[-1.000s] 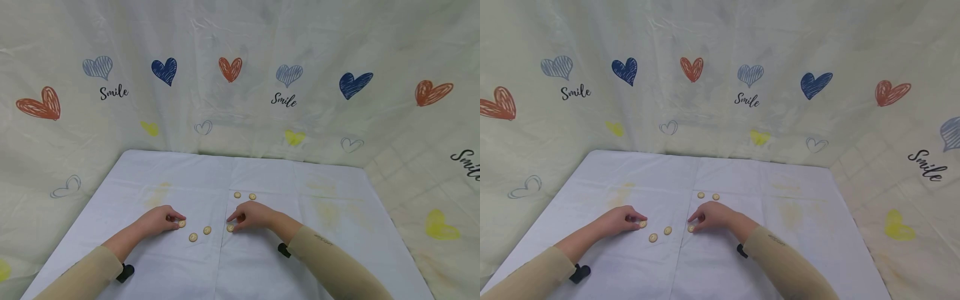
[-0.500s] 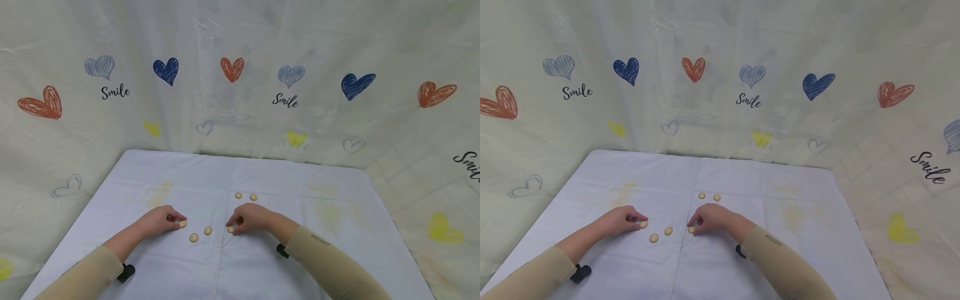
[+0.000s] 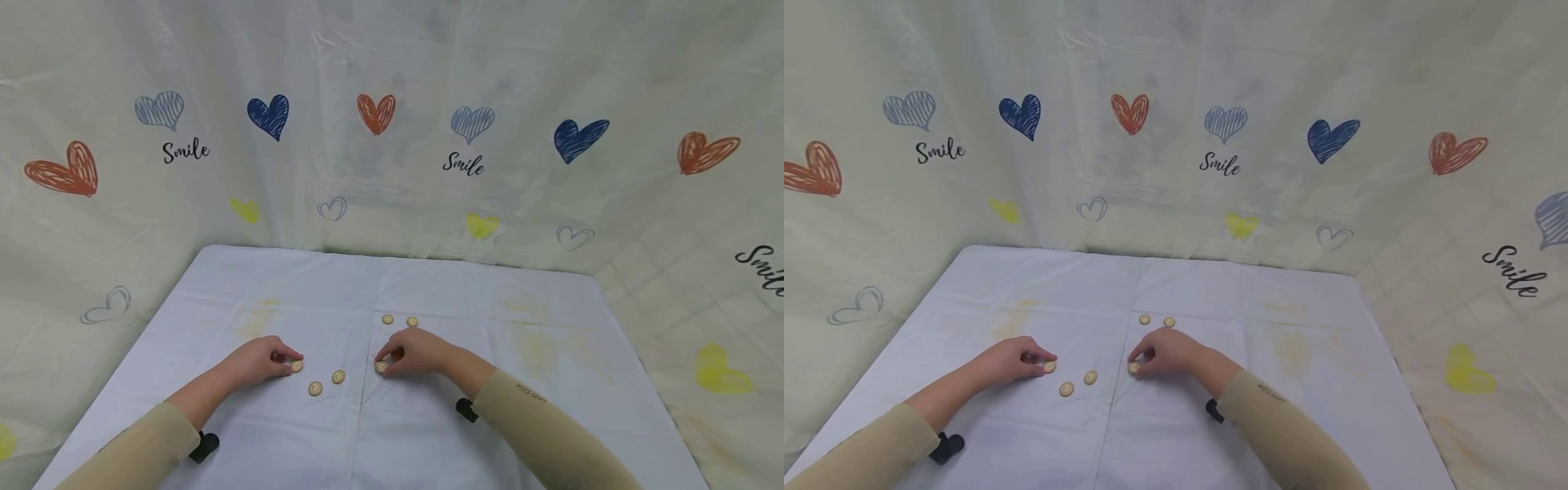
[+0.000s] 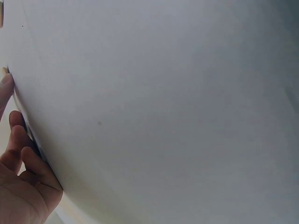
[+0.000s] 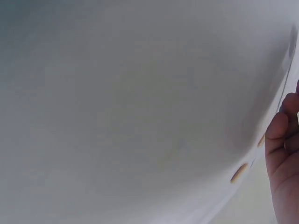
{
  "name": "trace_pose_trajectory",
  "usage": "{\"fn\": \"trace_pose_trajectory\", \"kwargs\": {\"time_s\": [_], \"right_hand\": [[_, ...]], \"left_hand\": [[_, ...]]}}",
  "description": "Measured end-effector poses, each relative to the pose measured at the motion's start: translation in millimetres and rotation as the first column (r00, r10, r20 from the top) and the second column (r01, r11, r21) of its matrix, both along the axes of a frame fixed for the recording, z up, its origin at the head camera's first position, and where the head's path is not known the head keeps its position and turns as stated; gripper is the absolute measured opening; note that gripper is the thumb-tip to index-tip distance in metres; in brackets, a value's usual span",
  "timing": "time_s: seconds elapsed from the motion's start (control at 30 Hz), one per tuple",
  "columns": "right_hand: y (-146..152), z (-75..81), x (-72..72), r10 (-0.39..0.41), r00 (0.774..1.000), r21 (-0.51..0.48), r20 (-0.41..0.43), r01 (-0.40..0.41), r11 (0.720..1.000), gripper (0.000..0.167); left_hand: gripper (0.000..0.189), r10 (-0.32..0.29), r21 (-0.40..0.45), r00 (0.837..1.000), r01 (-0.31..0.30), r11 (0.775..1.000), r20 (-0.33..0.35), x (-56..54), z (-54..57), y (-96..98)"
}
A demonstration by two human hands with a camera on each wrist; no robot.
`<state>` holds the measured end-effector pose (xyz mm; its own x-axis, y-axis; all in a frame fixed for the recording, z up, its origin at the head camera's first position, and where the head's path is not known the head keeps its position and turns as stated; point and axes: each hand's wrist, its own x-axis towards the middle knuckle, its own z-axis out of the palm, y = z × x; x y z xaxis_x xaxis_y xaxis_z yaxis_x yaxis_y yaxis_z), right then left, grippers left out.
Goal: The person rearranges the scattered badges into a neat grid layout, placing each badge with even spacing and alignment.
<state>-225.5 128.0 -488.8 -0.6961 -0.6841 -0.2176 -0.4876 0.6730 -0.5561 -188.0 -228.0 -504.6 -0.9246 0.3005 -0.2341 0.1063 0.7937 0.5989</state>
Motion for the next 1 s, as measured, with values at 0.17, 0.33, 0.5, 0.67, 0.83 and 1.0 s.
{"fn": "trace_pose_trajectory", "kwargs": {"time_s": [0.17, 0.33, 0.5, 0.67, 0.83, 1.0], "right_hand": [[20.2, 4.1, -9.0, -0.084, 0.996, 0.01, 0.011, 0.084, 0.996, 0.021], [47.8, 2.8, -21.5, -0.176, 0.984, 0.01, -0.002, 0.176, 0.984, 0.019], [82.4, 0.6, -33.2, -0.319, 0.947, -0.029, 0.023, 0.32, 0.947, 0.023], [109.4, 3.6, -42.6, -0.403, 0.915, -0.028, 0.016, 0.404, 0.914, 0.027], [119.4, 5.8, -48.3, -0.418, 0.908, 0.001, 0.019, 0.418, 0.908, 0.029], [122.1, 0.8, -51.7, -0.427, 0.903, 0.061, 0.035, 0.425, 0.903, 0.029]], "left_hand": [[0.025, 0.0, 0.002, 1.0, 0.0, 1.0, 0.004, 0.0, -1.7, -1.4], [0.025, 0.017, 0.007, 1.0, -0.017, 1.0, 0.007, 0.4, -1.9, -4.2], [0.025, 0.019, 0.001, 1.0, -0.019, 1.0, 0.008, 0.1, -3.0, -5.6], [0.025, 0.009, 0.0, 1.0, -0.009, 1.0, 0.004, -0.5, -1.9, -4.9], [0.025, 0.001, 0.006, 1.0, -0.001, 1.0, -0.004, -1.1, 0.2, -3.1], [0.026, -0.01, 0.002, 1.0, 0.01, 1.0, 0.004, -1.1, -0.2, -0.3]]}}
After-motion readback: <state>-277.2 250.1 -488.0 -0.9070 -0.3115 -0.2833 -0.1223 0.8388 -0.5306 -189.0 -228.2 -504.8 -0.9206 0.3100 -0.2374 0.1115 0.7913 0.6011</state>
